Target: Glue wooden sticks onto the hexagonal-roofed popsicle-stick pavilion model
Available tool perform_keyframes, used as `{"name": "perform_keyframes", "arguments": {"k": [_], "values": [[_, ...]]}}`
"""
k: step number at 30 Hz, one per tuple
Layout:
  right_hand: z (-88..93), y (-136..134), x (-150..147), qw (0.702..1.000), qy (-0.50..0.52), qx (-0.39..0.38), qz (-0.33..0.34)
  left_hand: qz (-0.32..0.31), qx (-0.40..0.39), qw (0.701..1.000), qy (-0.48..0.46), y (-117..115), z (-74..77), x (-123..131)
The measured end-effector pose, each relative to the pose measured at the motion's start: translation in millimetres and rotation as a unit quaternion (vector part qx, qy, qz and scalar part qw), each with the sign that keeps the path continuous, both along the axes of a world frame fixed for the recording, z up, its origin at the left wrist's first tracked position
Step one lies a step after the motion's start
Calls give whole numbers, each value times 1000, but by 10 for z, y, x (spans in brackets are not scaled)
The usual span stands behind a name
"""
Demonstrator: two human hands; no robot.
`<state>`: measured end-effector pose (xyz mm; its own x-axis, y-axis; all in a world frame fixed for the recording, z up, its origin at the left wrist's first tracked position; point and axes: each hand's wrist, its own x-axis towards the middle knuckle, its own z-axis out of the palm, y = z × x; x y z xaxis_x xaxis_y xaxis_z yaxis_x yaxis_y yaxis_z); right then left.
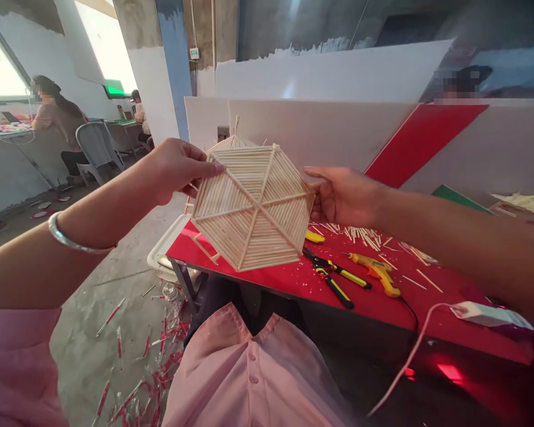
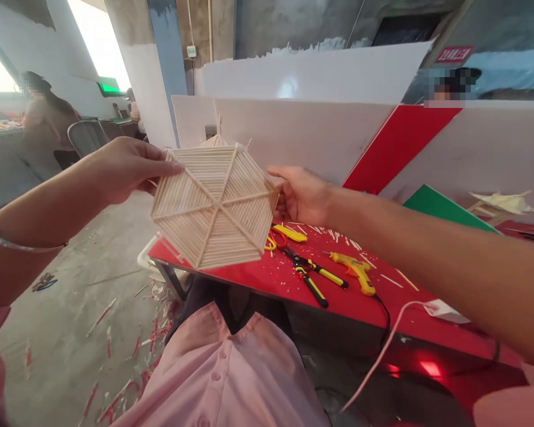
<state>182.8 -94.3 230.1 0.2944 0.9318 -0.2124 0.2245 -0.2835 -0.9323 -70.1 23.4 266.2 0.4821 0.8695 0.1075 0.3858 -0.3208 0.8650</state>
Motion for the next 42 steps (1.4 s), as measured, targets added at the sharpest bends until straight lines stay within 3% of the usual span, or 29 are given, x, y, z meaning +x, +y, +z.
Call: {"name": "perform_keyframes", "arguments": {"k": [3, 7, 15, 23, 27, 35, 39, 42], "values": [[50, 263, 12, 999, 16, 1, -41, 15, -104, 994, -20, 387, -93, 68], [-59, 676, 50, 995, -30, 10, -93, -1, -188, 982, -20, 814, -322, 127], [-471, 1164, 373, 999, 26, -31, -35, -1, -268, 963, -29, 1271, -730, 306], [-641, 1262, 675, 997, 45, -45, -33, -2, -306, 952, -20, 1500, -932, 621], [-692, 1264, 756, 998, 50, -44, -15, -22, -275, 961, 21, 1544, -948, 621], [-766, 1195, 872, 997, 44, -11, 59, 12, -208, 973, 99, 1496, -915, 643], [-686, 1155, 1092, 998, -21, 8, 67, 34, -155, 978, 136, 1507, -894, 660], [-638, 1119, 1441, 988, -150, 20, 21, 35, -142, 978, 152, 1516, -859, 656]]}}
